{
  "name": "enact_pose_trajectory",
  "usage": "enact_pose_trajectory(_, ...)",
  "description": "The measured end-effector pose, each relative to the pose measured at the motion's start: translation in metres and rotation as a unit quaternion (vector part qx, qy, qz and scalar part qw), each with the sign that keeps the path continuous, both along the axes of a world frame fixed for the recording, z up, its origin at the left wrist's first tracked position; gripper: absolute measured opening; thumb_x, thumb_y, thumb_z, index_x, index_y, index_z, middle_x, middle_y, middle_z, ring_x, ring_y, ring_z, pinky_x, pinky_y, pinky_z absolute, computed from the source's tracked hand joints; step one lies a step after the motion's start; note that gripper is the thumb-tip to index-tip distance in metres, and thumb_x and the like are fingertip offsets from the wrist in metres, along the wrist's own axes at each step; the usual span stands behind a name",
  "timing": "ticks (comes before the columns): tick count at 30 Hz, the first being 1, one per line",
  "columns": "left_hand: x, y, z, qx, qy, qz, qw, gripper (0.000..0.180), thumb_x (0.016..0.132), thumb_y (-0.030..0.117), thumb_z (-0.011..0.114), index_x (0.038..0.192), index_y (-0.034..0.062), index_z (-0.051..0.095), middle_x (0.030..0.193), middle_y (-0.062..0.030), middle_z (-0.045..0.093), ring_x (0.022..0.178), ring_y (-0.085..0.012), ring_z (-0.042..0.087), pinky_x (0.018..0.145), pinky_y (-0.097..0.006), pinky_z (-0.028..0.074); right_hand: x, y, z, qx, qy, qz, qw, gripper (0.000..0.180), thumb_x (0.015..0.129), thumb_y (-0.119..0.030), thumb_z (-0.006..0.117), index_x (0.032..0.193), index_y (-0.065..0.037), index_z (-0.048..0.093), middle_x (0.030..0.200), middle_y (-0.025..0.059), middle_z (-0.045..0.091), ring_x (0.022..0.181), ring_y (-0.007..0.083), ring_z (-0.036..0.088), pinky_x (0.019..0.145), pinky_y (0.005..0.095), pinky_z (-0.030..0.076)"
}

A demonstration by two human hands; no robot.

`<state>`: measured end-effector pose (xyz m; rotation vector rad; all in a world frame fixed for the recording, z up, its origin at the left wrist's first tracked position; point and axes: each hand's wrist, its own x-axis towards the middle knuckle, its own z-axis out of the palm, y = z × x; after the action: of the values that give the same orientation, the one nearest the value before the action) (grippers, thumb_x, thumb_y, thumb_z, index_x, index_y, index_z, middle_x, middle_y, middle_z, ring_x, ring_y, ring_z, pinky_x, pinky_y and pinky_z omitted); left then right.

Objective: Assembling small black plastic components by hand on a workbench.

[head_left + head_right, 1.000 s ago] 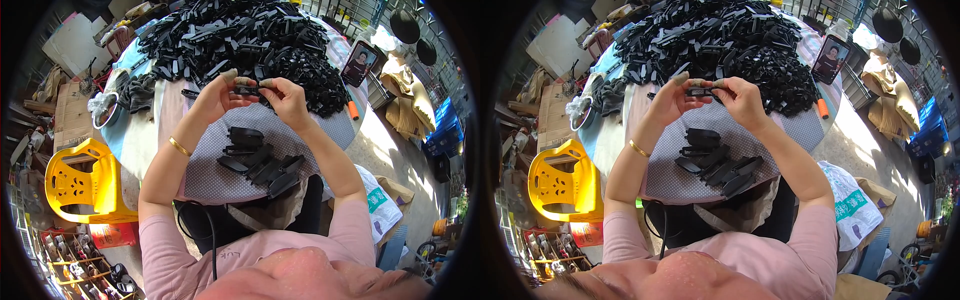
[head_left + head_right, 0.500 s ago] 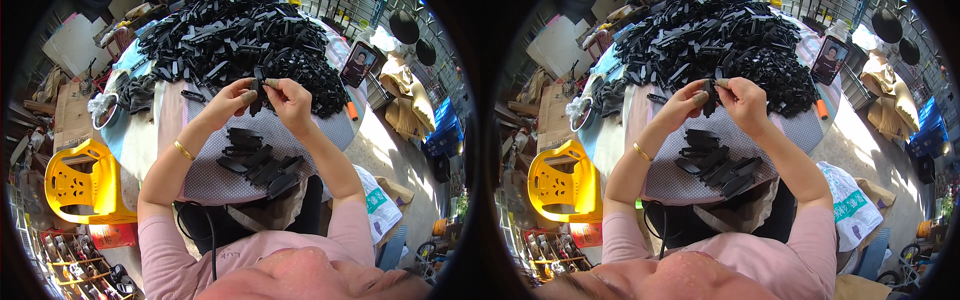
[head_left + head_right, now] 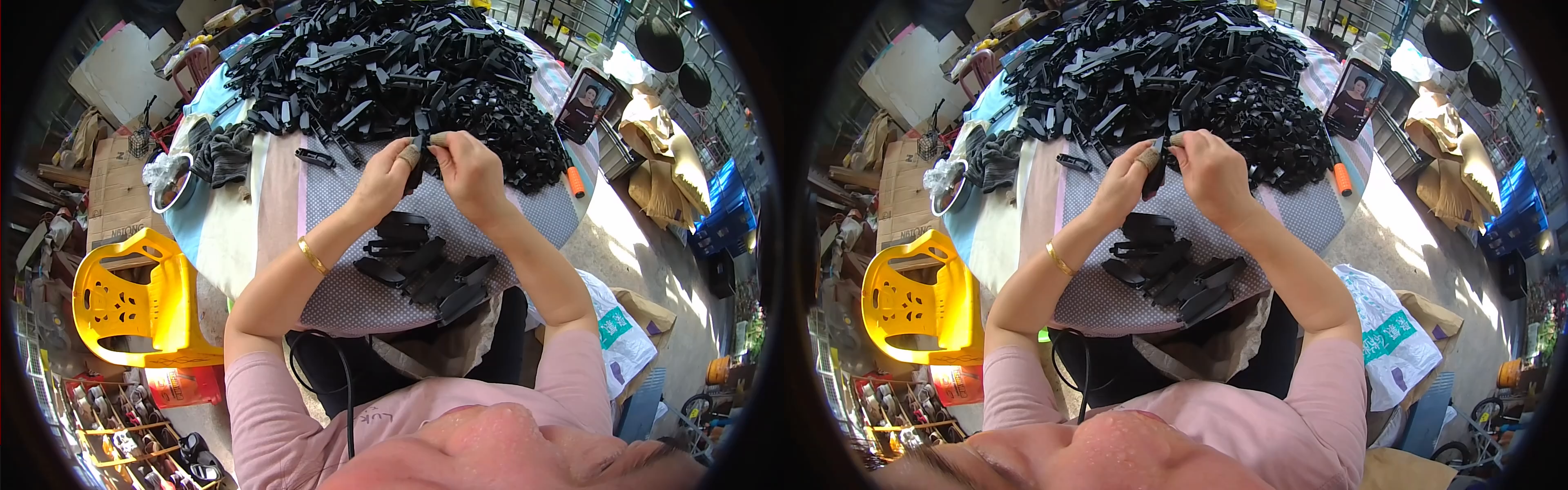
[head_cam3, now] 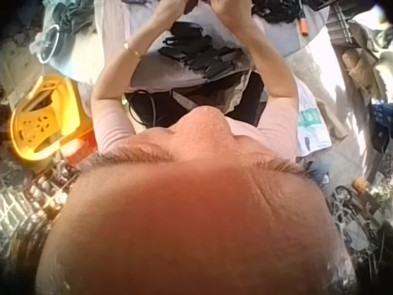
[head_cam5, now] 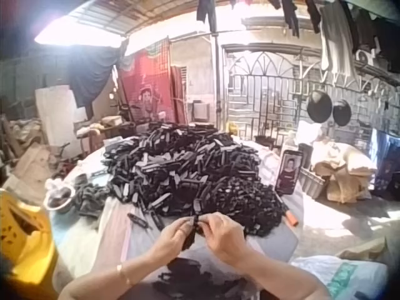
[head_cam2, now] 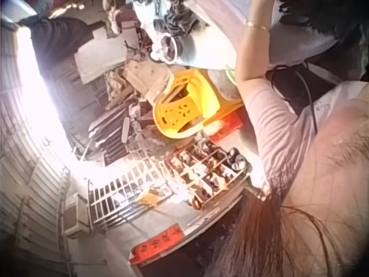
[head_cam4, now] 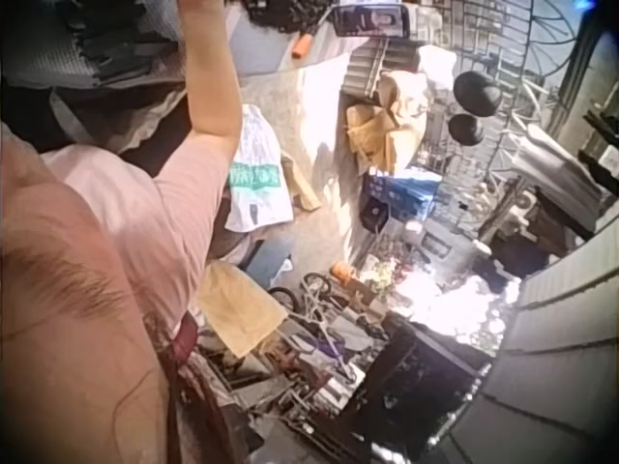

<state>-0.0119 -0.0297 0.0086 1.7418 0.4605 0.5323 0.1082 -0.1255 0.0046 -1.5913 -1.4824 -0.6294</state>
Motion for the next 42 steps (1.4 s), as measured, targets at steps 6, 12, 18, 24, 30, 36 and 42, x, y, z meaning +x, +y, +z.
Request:
enact_pose_trajectory(6, 0.001, 0.003, -0.006, -0.138, -0.053, -0.064, 0.987, 0.026, 0.096, 0.019, 0.038, 0.108, 0.0002, 0.051, 0.072, -0.0012, 0.052, 0.057, -0.0076, 0.046, 0.052, -0.022, 0.038, 0.002, 0.001, 0.000, 0.077, 0.074, 0.057, 0.993, 0.007, 0.079, -0.004, 0.064, 0.080, -0.002, 0.058, 0.066, 0.0093, 0.057, 0.053, 0.0224, 0.055, 0.047, 0.0291, 0.043)
enact_pose_trajectory(12, 0.001, 0.002, -0.009, -0.126, -0.069, -0.049, 0.988, 0.025, 0.096, 0.018, 0.037, 0.106, 0.0007, 0.051, 0.070, -0.0013, 0.051, 0.057, -0.0079, 0.047, 0.052, -0.022, 0.038, 0.000, 0.000, 0.001, 0.066, 0.033, 0.074, 0.995, 0.007, 0.078, -0.004, 0.065, 0.081, -0.002, 0.058, 0.067, 0.0092, 0.057, 0.055, 0.0237, 0.056, 0.049, 0.0297, 0.044)
enact_pose_trajectory(18, 0.001, -0.004, -0.006, 0.066, -0.054, 0.015, 0.996, 0.025, 0.095, 0.018, 0.040, 0.107, 0.0007, 0.052, 0.069, -0.0028, 0.053, 0.059, -0.0113, 0.049, 0.053, -0.026, 0.040, -0.003, -0.003, 0.000, 0.011, 0.019, 0.039, 0.999, 0.009, 0.081, -0.007, 0.060, 0.088, -0.002, 0.058, 0.071, 0.0109, 0.058, 0.063, 0.0281, 0.059, 0.055, 0.0349, 0.047)
enact_pose_trajectory(24, -0.003, 0.000, -0.004, 0.300, 0.033, 0.073, 0.951, 0.022, 0.090, 0.018, 0.046, 0.096, -0.0007, 0.055, 0.065, -0.0165, 0.054, 0.059, -0.0227, 0.053, 0.056, -0.035, 0.042, -0.002, -0.002, -0.012, -0.154, -0.077, -0.032, 0.985, 0.014, 0.086, -0.015, 0.051, 0.079, -0.003, 0.049, 0.072, 0.0123, 0.057, 0.066, 0.0277, 0.059, 0.055, 0.0350, 0.049)
enact_pose_trajectory(30, -0.009, 0.012, 0.014, 0.276, 0.126, -0.016, 0.953, 0.023, 0.089, 0.018, 0.047, 0.087, -0.0018, 0.058, 0.060, -0.0161, 0.052, 0.051, -0.0203, 0.045, 0.053, -0.034, 0.040, 0.003, -0.004, -0.015, -0.206, -0.031, 0.090, 0.974, 0.013, 0.086, -0.012, 0.050, 0.080, -0.001, 0.047, 0.071, 0.0167, 0.055, 0.064, 0.0342, 0.057, 0.055, 0.0408, 0.046)
enact_pose_trajectory(36, -0.006, 0.006, 0.009, 0.211, 0.060, 0.027, 0.975, 0.022, 0.089, 0.017, 0.048, 0.088, -0.0019, 0.059, 0.056, -0.0114, 0.048, 0.052, -0.0125, 0.040, 0.051, -0.030, 0.039, 0.001, -0.003, -0.014, -0.193, 0.030, 0.081, 0.977, 0.012, 0.085, -0.009, 0.050, 0.079, 0.000, 0.045, 0.069, 0.0186, 0.054, 0.062, 0.0358, 0.056, 0.054, 0.0418, 0.045)
enact_pose_trajectory(42, -0.006, 0.010, 0.010, 0.239, 0.113, -0.025, 0.964, 0.021, 0.089, 0.017, 0.048, 0.089, -0.0018, 0.058, 0.056, -0.0107, 0.047, 0.052, -0.0114, 0.040, 0.050, -0.030, 0.039, 0.002, 0.001, -0.020, -0.170, -0.001, 0.112, 0.979, 0.010, 0.083, -0.005, 0.051, 0.078, 0.001, 0.045, 0.069, 0.0184, 0.053, 0.062, 0.0358, 0.055, 0.053, 0.0418, 0.044)
